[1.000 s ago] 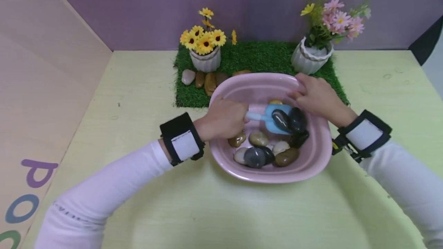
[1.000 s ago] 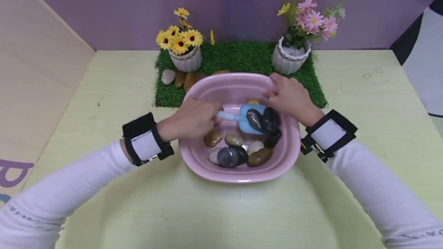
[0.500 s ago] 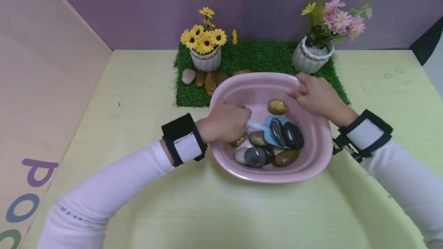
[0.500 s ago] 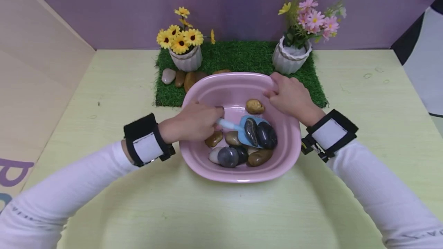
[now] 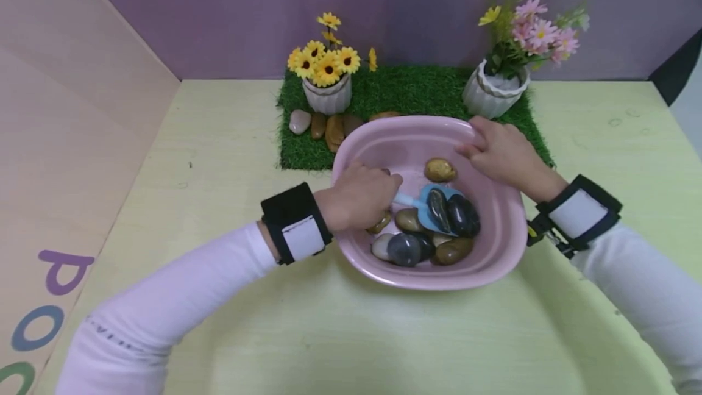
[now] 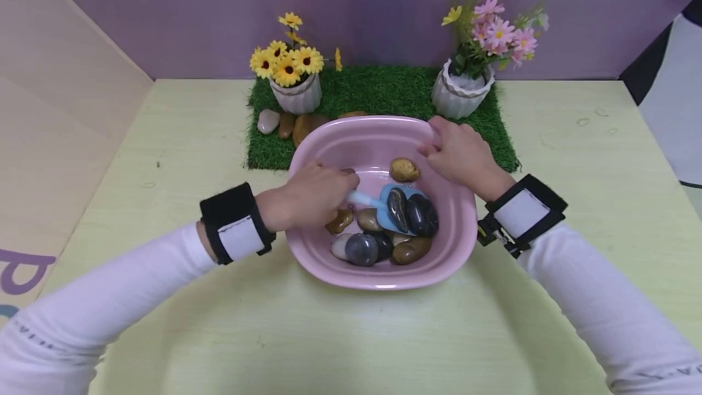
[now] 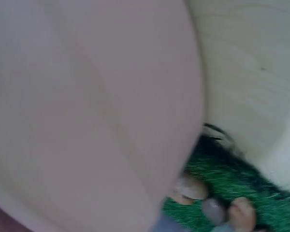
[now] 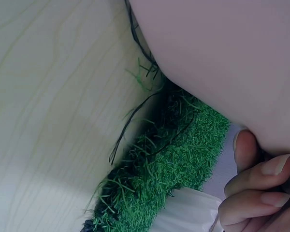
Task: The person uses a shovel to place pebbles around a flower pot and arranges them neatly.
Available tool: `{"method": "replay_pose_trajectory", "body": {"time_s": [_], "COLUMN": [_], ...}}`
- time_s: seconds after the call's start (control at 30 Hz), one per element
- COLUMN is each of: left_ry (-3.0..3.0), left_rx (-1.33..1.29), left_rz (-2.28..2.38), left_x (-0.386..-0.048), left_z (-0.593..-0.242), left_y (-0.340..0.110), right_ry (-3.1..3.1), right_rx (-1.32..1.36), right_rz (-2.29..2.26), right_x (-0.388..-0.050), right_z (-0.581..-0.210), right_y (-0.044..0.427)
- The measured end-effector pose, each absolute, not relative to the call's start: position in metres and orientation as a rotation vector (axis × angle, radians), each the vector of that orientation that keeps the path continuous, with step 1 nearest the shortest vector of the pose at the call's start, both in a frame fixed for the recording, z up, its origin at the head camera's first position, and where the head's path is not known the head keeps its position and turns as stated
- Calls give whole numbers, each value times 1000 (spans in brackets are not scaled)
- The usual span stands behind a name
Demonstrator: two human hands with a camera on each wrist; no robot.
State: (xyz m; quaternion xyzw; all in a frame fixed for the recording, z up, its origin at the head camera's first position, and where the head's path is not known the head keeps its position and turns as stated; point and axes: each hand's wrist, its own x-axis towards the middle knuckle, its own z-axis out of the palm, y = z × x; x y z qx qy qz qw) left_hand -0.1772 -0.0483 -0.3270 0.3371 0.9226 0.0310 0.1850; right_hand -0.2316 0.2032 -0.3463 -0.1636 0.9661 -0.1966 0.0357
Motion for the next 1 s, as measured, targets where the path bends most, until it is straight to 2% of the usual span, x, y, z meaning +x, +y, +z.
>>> {"method": "replay_pose_trajectory", "body": {"time_s": [0.43, 1.0], "left_ry": [2727, 2821], "left_rx": [1134, 1054], "left_rz": [228, 485], "left_x": [-178, -173], "left_z": [-347, -346], "left_y": [-58, -61], "right_ry": [2966, 2987], "right_rx": [-496, -517], "right_rz": [-609, -603], "right_x": [-232, -232], "right_z": [-346, -347], "right_y": [203, 203]}}
